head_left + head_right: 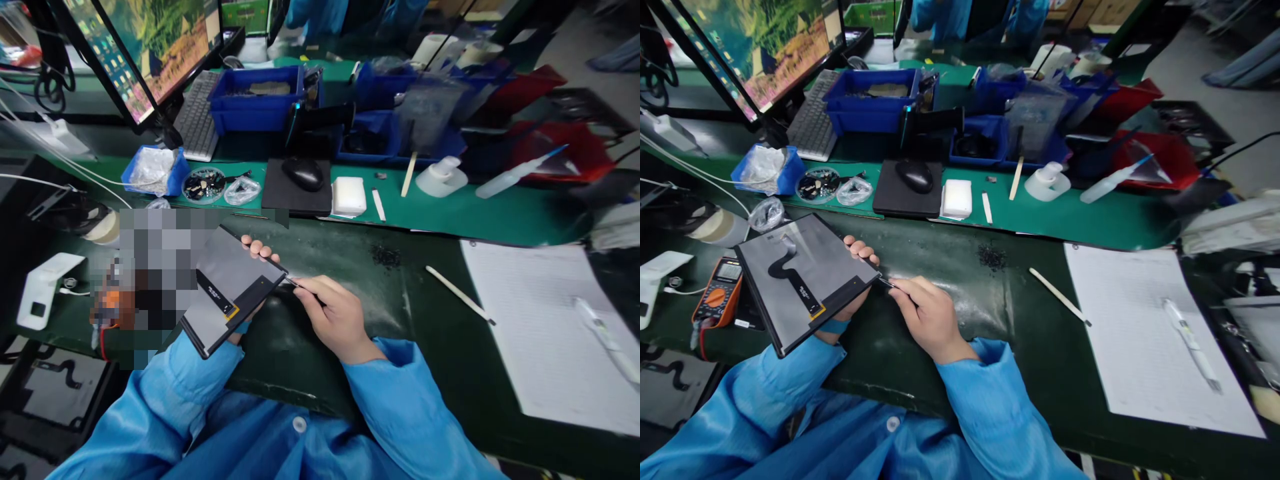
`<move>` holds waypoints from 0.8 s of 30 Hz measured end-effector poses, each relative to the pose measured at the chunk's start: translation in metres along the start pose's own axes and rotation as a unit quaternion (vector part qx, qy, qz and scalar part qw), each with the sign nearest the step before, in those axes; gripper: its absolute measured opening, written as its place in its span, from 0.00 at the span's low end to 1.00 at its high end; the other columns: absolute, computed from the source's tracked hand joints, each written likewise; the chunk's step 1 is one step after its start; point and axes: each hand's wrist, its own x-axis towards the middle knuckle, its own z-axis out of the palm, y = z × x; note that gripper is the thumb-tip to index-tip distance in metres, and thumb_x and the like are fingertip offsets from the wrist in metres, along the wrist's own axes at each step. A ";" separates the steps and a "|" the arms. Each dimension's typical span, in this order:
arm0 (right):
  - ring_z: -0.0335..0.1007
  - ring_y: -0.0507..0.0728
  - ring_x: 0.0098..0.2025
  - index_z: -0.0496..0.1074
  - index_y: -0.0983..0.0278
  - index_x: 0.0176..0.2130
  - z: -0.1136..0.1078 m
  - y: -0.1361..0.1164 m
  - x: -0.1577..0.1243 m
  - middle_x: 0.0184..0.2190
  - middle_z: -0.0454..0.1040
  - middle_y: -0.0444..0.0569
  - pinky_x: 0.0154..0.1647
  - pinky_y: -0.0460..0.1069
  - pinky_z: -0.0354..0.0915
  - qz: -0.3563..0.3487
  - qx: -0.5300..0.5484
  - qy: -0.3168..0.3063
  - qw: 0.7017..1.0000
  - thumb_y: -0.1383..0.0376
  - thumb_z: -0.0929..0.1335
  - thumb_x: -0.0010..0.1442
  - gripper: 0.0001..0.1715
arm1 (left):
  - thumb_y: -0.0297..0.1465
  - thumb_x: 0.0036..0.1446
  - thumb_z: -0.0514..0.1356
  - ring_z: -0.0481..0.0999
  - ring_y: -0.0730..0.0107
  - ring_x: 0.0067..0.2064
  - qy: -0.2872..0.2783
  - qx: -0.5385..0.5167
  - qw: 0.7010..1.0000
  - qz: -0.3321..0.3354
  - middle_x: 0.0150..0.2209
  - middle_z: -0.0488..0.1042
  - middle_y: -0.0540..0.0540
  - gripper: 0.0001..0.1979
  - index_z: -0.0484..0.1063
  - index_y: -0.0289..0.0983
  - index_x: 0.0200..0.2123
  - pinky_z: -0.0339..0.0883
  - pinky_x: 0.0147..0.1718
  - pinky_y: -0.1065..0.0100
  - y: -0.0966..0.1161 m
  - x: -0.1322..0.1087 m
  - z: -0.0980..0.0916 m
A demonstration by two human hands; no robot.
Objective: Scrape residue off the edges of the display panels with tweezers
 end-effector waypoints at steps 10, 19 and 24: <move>0.78 0.54 0.33 0.77 0.60 0.40 0.002 0.000 -0.001 0.33 0.82 0.46 0.35 0.47 0.72 0.003 0.002 0.005 1.000 0.67 0.67 0.65 0.08 | 0.33 0.71 0.34 0.61 0.72 0.28 0.004 0.031 0.999 0.013 0.27 0.56 0.51 0.20 0.61 0.38 0.33 0.60 0.35 0.68 0.001 0.002 -0.002; 0.77 0.54 0.29 0.77 0.60 0.39 0.005 0.002 -0.004 0.29 0.81 0.45 0.30 0.47 0.72 0.034 -0.009 0.024 0.999 0.64 0.70 0.62 0.04 | 0.34 0.69 0.42 0.61 0.71 0.29 -0.014 0.074 0.997 0.027 0.27 0.57 0.51 0.14 0.61 0.39 0.33 0.62 0.37 0.68 0.002 0.005 -0.008; 0.79 0.55 0.36 0.77 0.59 0.43 0.002 0.002 -0.003 0.36 0.82 0.47 0.37 0.48 0.73 0.005 -0.003 -0.003 1.000 0.66 0.66 0.67 0.10 | 0.33 0.70 0.36 0.63 0.73 0.27 -0.009 0.022 1.000 0.013 0.27 0.57 0.51 0.19 0.61 0.38 0.32 0.63 0.34 0.69 0.001 0.006 -0.006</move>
